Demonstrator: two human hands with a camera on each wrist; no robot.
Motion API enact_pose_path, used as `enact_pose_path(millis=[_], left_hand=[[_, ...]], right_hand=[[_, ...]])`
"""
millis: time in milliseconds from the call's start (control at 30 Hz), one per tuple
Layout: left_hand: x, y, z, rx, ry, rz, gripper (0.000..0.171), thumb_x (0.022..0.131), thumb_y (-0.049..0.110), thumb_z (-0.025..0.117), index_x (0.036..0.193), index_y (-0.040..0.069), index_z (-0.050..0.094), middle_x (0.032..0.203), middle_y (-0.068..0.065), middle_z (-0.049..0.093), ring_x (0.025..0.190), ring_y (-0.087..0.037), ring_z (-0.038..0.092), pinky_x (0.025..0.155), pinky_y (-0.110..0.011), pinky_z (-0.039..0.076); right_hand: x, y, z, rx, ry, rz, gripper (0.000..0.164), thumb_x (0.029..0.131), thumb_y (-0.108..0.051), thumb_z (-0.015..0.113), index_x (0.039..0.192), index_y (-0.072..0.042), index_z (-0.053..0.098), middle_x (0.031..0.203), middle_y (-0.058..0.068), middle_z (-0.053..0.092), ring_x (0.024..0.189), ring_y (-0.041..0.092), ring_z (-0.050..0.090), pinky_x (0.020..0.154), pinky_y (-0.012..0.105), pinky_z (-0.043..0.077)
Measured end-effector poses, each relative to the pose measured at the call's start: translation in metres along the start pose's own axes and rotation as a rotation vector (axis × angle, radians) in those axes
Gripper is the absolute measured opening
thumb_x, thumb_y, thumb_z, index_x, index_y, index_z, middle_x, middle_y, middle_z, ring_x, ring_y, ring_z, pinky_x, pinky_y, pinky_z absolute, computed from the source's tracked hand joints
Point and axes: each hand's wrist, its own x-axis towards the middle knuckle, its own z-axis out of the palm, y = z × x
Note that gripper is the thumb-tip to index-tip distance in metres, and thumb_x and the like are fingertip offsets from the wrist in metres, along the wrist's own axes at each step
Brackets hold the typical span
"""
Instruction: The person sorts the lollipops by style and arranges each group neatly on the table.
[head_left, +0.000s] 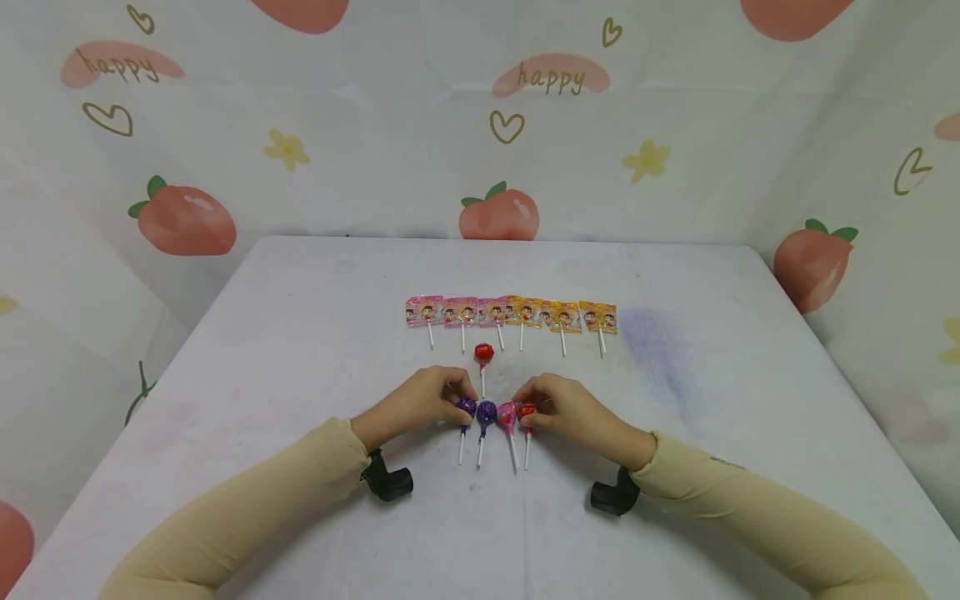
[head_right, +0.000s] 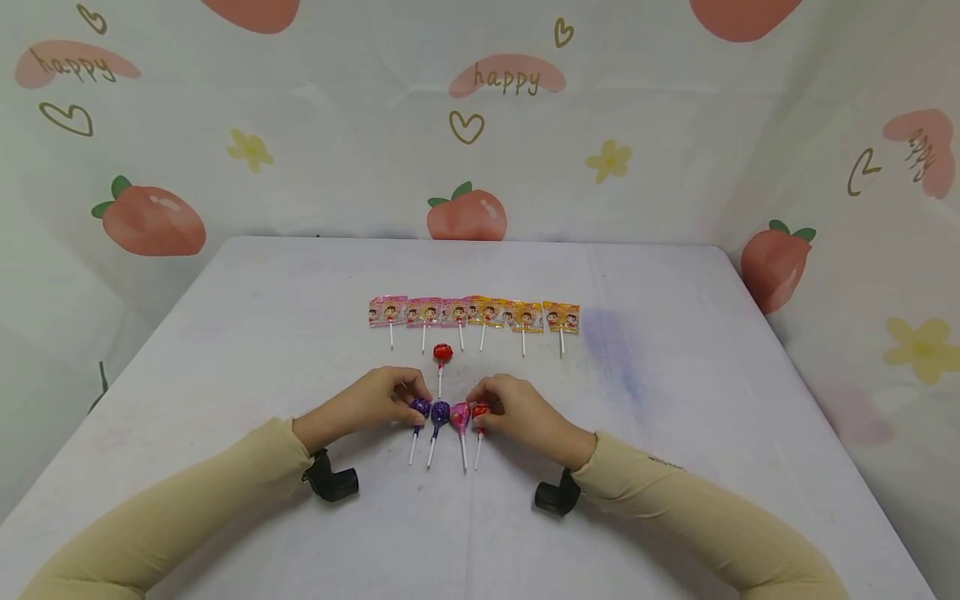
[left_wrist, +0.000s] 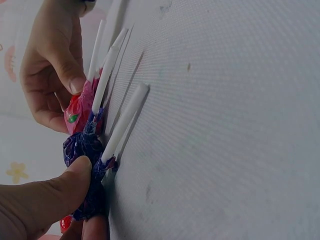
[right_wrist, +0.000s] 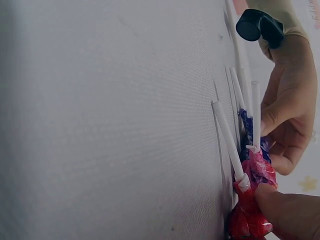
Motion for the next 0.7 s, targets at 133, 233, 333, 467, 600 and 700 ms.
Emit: enact_pose_path(millis=[133, 233, 333, 467, 600, 700], left_hand=[[0.0002, -0.0008, 0.0, -0.002, 0.002, 0.003, 0.019, 0.076, 0.009, 0.082, 0.088, 0.013, 0.067, 0.093, 0.001, 0.066, 0.083, -0.012, 0.057, 0.079, -0.028, 0.049], [0.0001, -0.001, -0.0001, -0.004, -0.001, 0.002, 0.019, 0.076, 0.01, 0.082, 0.088, 0.013, 0.067, 0.092, 0.001, 0.066, 0.082, -0.012, 0.056, 0.078, -0.028, 0.049], [0.0002, -0.0008, -0.0003, -0.008, -0.005, 0.005, 0.019, 0.076, 0.009, 0.082, 0.088, 0.012, 0.067, 0.092, 0.001, 0.066, 0.082, -0.012, 0.056, 0.077, -0.027, 0.049], [0.0001, 0.0001, -0.0005, -0.007, -0.008, 0.005, 0.02, 0.075, 0.009, 0.082, 0.088, 0.012, 0.068, 0.092, 0.001, 0.066, 0.082, -0.012, 0.056, 0.077, -0.027, 0.048], [-0.0002, 0.0006, -0.0007, -0.006, -0.009, 0.006, 0.02, 0.075, 0.009, 0.082, 0.088, 0.012, 0.068, 0.092, 0.001, 0.066, 0.082, -0.012, 0.056, 0.077, -0.027, 0.048], [-0.0003, 0.0003, -0.0009, -0.008, -0.011, 0.011, 0.02, 0.075, 0.009, 0.082, 0.088, 0.012, 0.068, 0.091, 0.001, 0.066, 0.081, -0.012, 0.056, 0.077, -0.026, 0.048]], right_hand=[[0.0, -0.0005, -0.0004, 0.002, 0.0, 0.004, 0.021, 0.083, -0.007, 0.075, 0.102, -0.006, 0.068, 0.101, 0.005, 0.068, 0.093, 0.017, 0.065, 0.086, 0.036, 0.053], [0.0002, -0.0008, -0.0005, 0.01, -0.002, 0.007, 0.021, 0.083, -0.007, 0.075, 0.103, -0.005, 0.068, 0.102, 0.005, 0.068, 0.094, 0.017, 0.065, 0.086, 0.036, 0.053], [0.0006, -0.0009, -0.0008, 0.019, -0.004, 0.012, 0.021, 0.083, -0.006, 0.074, 0.103, -0.005, 0.068, 0.102, 0.006, 0.068, 0.095, 0.018, 0.066, 0.087, 0.036, 0.053], [0.0011, -0.0002, -0.0011, 0.027, -0.01, 0.022, 0.022, 0.083, -0.007, 0.074, 0.104, -0.005, 0.068, 0.103, 0.006, 0.067, 0.095, 0.018, 0.066, 0.087, 0.036, 0.053], [0.0014, 0.0005, -0.0016, 0.038, -0.012, 0.022, 0.022, 0.083, -0.007, 0.074, 0.104, -0.004, 0.067, 0.103, 0.006, 0.067, 0.095, 0.018, 0.066, 0.087, 0.036, 0.053], [0.002, 0.0, -0.003, 0.052, -0.01, 0.034, 0.023, 0.084, -0.008, 0.074, 0.105, -0.004, 0.067, 0.104, 0.007, 0.068, 0.097, 0.02, 0.066, 0.087, 0.036, 0.053]])
